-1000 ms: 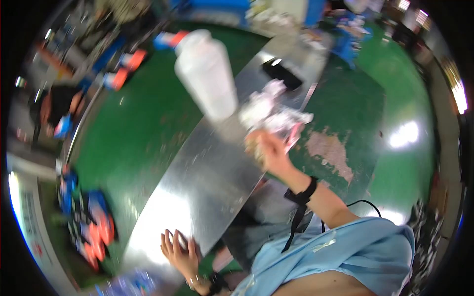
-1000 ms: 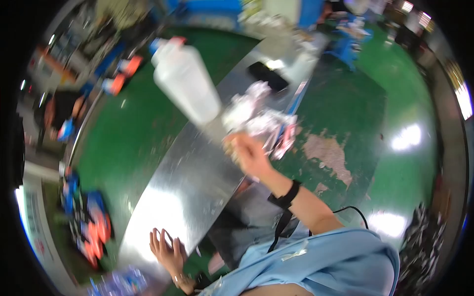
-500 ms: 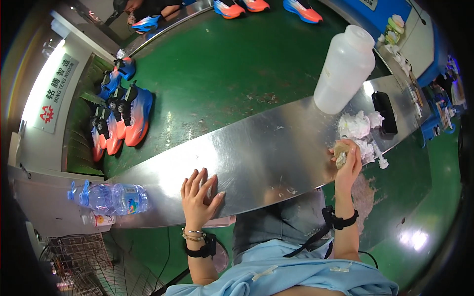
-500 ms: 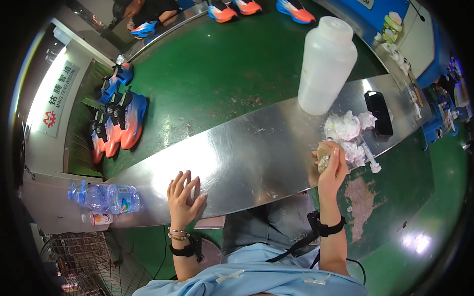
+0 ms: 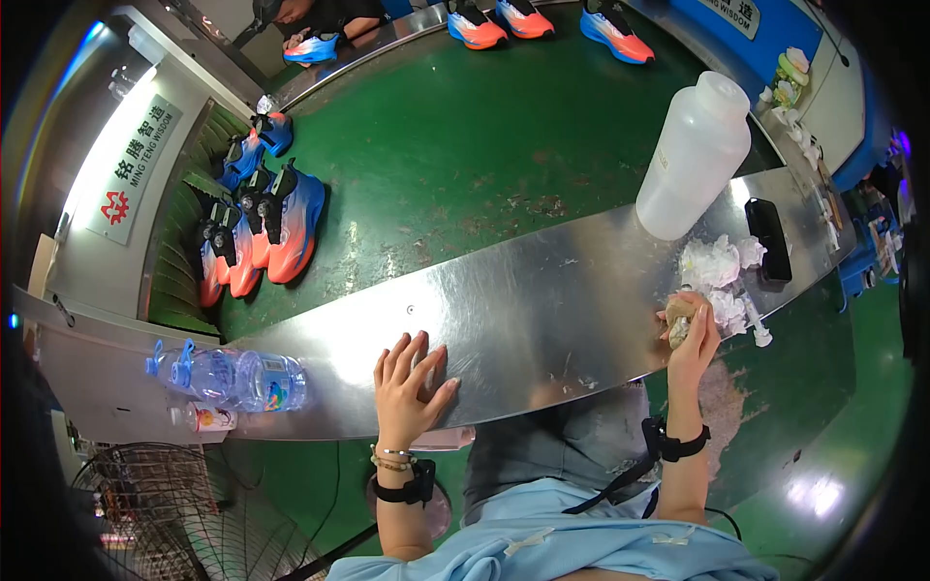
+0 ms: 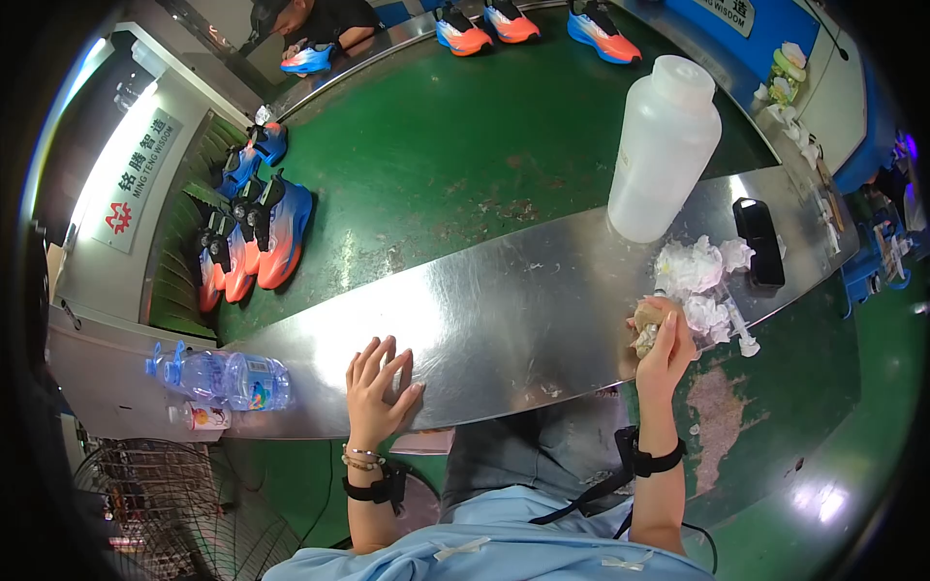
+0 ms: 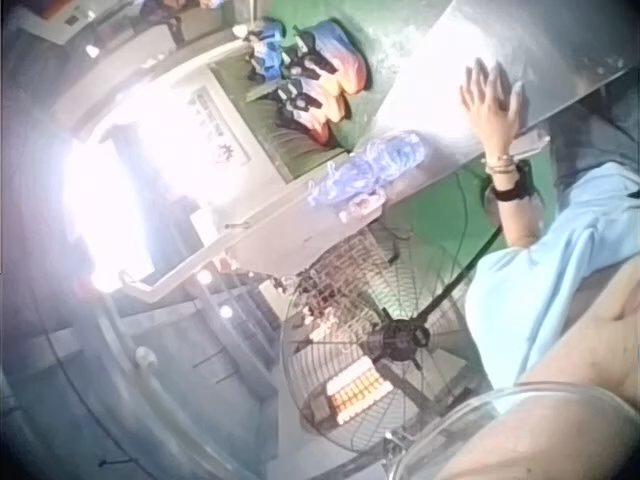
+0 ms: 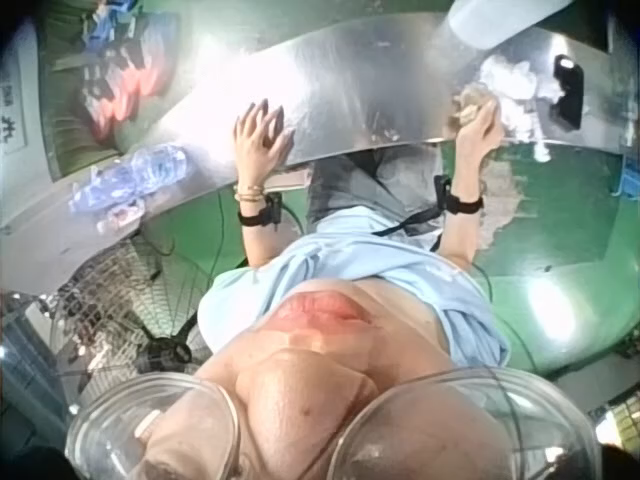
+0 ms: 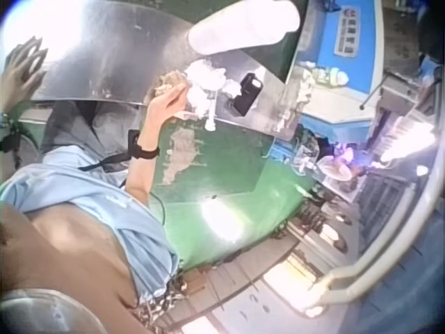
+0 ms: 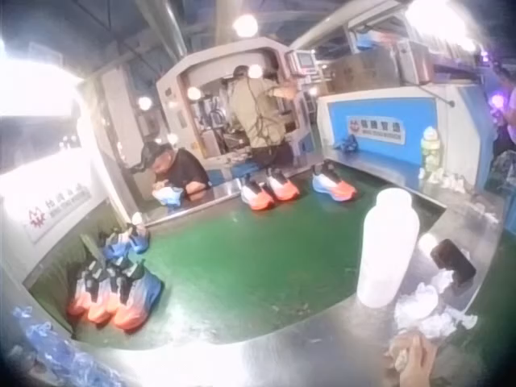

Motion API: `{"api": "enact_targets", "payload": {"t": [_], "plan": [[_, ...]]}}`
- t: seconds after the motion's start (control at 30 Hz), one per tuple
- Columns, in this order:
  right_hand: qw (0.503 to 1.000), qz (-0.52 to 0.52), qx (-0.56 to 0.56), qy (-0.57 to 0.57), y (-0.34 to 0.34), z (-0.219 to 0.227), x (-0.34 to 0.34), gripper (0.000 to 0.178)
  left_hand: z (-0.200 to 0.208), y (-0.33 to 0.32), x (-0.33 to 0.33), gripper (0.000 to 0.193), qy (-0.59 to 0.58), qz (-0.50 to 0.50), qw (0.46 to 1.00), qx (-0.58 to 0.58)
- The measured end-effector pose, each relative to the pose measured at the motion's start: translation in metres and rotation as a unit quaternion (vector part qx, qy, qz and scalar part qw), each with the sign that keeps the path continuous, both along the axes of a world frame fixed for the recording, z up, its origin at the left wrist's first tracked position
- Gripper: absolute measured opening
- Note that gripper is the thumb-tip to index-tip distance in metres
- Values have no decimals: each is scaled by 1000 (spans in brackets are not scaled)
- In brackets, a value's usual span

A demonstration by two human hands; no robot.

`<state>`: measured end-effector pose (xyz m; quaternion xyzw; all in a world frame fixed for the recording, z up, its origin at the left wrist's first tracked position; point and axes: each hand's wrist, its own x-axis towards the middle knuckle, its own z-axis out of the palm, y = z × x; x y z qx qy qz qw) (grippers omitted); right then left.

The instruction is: Applying adhesive to the edge of a shoe sole using a syringe.

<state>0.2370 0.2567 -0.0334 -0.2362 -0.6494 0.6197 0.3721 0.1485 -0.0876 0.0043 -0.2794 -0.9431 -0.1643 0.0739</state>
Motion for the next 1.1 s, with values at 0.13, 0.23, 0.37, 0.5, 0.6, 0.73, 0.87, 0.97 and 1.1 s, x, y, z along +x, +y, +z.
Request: {"api": "enact_targets", "payload": {"t": [0.13,0.23,0.37,0.5,0.6,0.73,0.87,0.97,1.1], "plan": [[1000,6,5,11,0,-2,3,35,0,1,0,39,-1,-2,1000,1],[1000,1,12,21,0,-2,3,35,-1,0,-1,38,-3,-4,1000,5],[998,-10,60,-16,1,-6,-2,33,-5,-3,-2,39,3,-1,1000,-1],[998,-15,53,-10,-1,-4,-1,33,-8,-2,-4,41,3,3,1000,-10],[999,-8,48,-6,-2,-2,0,33,-3,-3,-2,40,8,3,1000,-12],[998,-16,66,5,0,-4,2,33,-1,-2,1,38,2,-3,1000,-6],[998,-11,65,22,-2,-7,1,34,36,-4,-6,33,-147,-53,982,109],[999,-11,49,7,-2,-8,1,35,90,16,-8,48,-96,-135,922,349],[1000,-17,14,12,4,-12,2,36,146,74,-11,72,-78,-383,752,530]]}}
